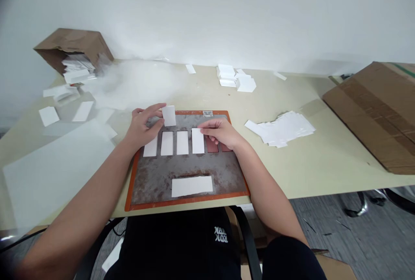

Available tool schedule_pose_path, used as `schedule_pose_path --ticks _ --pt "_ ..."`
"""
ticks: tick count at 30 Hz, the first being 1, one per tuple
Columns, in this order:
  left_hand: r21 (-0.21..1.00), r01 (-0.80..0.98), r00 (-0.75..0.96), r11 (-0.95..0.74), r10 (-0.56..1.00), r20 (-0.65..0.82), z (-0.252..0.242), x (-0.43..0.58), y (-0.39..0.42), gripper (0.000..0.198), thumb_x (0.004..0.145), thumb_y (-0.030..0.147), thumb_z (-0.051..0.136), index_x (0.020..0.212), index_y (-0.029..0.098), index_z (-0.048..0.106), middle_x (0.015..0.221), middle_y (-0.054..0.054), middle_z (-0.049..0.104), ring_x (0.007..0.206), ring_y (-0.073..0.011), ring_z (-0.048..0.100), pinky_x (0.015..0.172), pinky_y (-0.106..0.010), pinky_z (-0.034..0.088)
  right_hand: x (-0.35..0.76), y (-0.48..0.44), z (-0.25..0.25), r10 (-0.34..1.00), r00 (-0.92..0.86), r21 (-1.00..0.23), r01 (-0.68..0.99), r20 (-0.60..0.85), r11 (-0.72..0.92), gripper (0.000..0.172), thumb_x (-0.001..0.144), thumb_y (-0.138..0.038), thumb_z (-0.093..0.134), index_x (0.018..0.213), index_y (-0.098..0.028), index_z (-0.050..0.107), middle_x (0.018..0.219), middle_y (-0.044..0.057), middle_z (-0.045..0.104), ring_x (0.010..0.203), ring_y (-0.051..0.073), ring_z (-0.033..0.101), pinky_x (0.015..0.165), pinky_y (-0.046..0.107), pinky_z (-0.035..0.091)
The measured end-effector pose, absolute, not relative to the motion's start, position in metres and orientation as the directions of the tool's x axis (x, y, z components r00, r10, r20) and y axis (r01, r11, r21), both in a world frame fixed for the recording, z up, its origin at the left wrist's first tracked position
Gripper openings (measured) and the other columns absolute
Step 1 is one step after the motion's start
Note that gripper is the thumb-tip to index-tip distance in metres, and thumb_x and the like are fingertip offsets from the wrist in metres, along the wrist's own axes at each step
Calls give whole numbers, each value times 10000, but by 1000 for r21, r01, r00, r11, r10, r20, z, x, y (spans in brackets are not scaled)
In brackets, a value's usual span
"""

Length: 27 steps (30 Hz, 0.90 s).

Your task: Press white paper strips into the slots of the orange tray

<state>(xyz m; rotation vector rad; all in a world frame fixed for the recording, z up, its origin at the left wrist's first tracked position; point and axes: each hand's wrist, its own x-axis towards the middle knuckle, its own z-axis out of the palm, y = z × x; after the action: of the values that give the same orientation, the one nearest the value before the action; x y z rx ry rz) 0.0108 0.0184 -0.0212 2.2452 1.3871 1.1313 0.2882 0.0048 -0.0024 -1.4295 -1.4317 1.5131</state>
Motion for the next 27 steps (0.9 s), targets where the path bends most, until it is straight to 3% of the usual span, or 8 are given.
schedule_pose_path --ticks 21,23,27 --pt "575 646 246 -503 849 467 -22 11 18 406 901 299 512 1304 310 561 952 11 752 974 -201 683 1003 -414 288 288 3 -3 933 -239 -927 328 -270 -184 281 705 -387 772 896 -182 757 523 -46 508 483 79 428 398 206 354" --pt "575 646 246 -502 850 466 -21 11 18 405 901 301 509 1303 307 559 944 11 750 975 -202 683 1003 -414 287 287 1 -1 938 -222 -924 337 -267 -184 286 705 -371 777 921 -185 754 597 -25 563 492 75 439 400 210 370" --pt "575 637 256 -512 845 470 -21 11 18 409 903 293 513 1310 302 551 951 7 751 993 -206 682 1001 -417 280 286 -1 1 953 -191 -916 372 -236 -153 409 691 -306 787 1090 -236 723 1024 51 657 512 45 453 408 221 407"
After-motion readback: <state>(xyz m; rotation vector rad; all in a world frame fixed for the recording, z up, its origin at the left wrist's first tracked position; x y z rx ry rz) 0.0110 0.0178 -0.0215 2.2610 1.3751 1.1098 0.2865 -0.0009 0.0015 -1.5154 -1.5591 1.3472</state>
